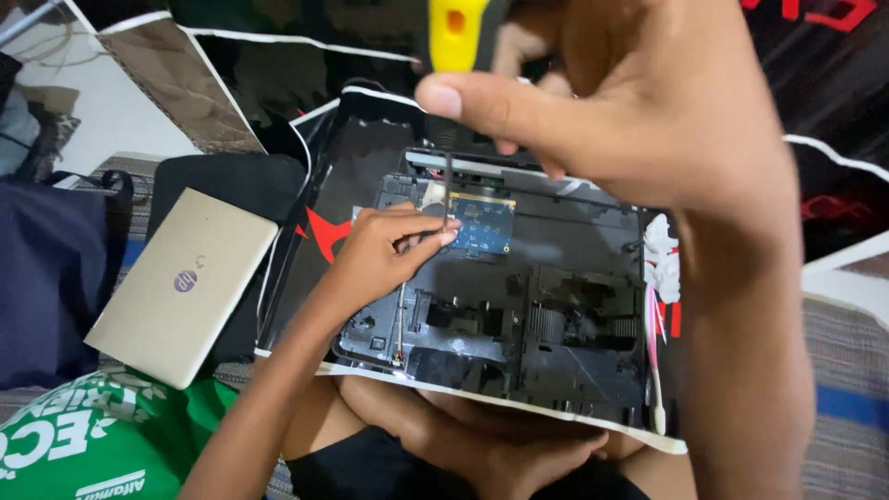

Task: The person is repairing a laptop by removing the back cover and using a screwdriver to unscrew and remove a small circuit board. They then use a cloth to wipe the area before reinserting the board and screwing it back in place.

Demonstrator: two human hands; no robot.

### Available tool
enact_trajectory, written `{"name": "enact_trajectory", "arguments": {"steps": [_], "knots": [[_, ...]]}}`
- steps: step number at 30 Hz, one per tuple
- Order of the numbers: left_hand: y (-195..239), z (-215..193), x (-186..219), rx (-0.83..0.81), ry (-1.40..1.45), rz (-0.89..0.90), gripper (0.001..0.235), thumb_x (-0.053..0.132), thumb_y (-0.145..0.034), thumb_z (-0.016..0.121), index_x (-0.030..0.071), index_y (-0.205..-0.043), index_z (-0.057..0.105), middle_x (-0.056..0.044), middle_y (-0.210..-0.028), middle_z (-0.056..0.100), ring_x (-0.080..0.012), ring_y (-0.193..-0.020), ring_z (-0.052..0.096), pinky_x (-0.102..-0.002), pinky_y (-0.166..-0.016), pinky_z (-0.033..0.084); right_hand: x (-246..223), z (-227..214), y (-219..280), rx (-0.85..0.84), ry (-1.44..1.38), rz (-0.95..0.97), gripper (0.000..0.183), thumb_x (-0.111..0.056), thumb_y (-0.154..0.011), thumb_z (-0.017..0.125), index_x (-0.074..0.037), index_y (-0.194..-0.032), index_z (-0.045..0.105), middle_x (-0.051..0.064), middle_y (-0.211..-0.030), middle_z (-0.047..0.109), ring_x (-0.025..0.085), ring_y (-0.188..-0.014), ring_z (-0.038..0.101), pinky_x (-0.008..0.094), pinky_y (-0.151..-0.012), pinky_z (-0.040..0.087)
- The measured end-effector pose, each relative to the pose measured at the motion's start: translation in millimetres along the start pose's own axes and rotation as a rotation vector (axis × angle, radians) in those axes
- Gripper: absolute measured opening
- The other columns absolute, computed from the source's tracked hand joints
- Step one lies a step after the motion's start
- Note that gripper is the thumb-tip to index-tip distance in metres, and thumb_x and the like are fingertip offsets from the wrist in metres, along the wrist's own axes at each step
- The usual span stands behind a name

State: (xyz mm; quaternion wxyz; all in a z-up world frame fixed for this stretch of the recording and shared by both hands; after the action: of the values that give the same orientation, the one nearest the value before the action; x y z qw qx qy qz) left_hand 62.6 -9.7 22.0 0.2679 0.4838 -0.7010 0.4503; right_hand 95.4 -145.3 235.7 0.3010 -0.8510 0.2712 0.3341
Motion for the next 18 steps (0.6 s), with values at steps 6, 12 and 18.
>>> {"name": "enact_trajectory", "arguments": {"steps": [6,12,18], "knots": [[-3.7,0.5,-10.9,0.035,0.05,0.029,0.011,0.017,-0.094,0.076,0.009,-0.1,0.078,0.0,-0.096,0.076,-0.007,-0.069,0.056,-0.024,-0.061,0.042,5.3,-4.0,-18.2,0.226,-0.044,-0.265,0.035,-0.006,-0.104,0.085,-0.008,-0.11,0.051,-0.001,-0.097,0.05,0.006,-0.083,0.046,0.021,-0.068,0.038],[-4.9,0.5,-15.3,-0.016,0.087,-0.083,0.012,0.019,-0.095,0.074,0.01,-0.094,0.08,0.004,-0.072,0.065,-0.0051,-0.054,0.035,-0.025,-0.052,0.029,3.1,2.2,-19.4,0.053,-0.066,-0.211,0.031,-0.019,-0.105,0.061,-0.011,-0.131,0.048,0.003,-0.103,0.06,0.007,-0.077,0.049,0.02,-0.055,0.04],[-6.4,2.5,-25.8,-0.034,0.092,-0.168,0.014,0.018,-0.095,0.073,0.012,-0.101,0.084,0.006,-0.066,0.064,-0.0038,-0.054,0.033,-0.024,-0.052,0.027,14.9,6.6,-28.2,-0.086,-0.225,-0.142,0.031,-0.012,-0.103,0.059,-0.001,-0.132,0.057,0.008,-0.101,0.066,0.011,-0.067,0.055,0.021,-0.051,0.057]]}}
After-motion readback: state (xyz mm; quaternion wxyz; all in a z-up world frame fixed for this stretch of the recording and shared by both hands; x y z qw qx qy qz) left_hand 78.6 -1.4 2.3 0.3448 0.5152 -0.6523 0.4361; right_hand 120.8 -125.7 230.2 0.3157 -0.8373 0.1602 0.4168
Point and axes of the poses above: each hand's wrist, its own y-axis away from the middle knuckle, its own z-axis out of the palm, x = y × z, the point moved 7 cm from there along -y, towards the middle knuckle
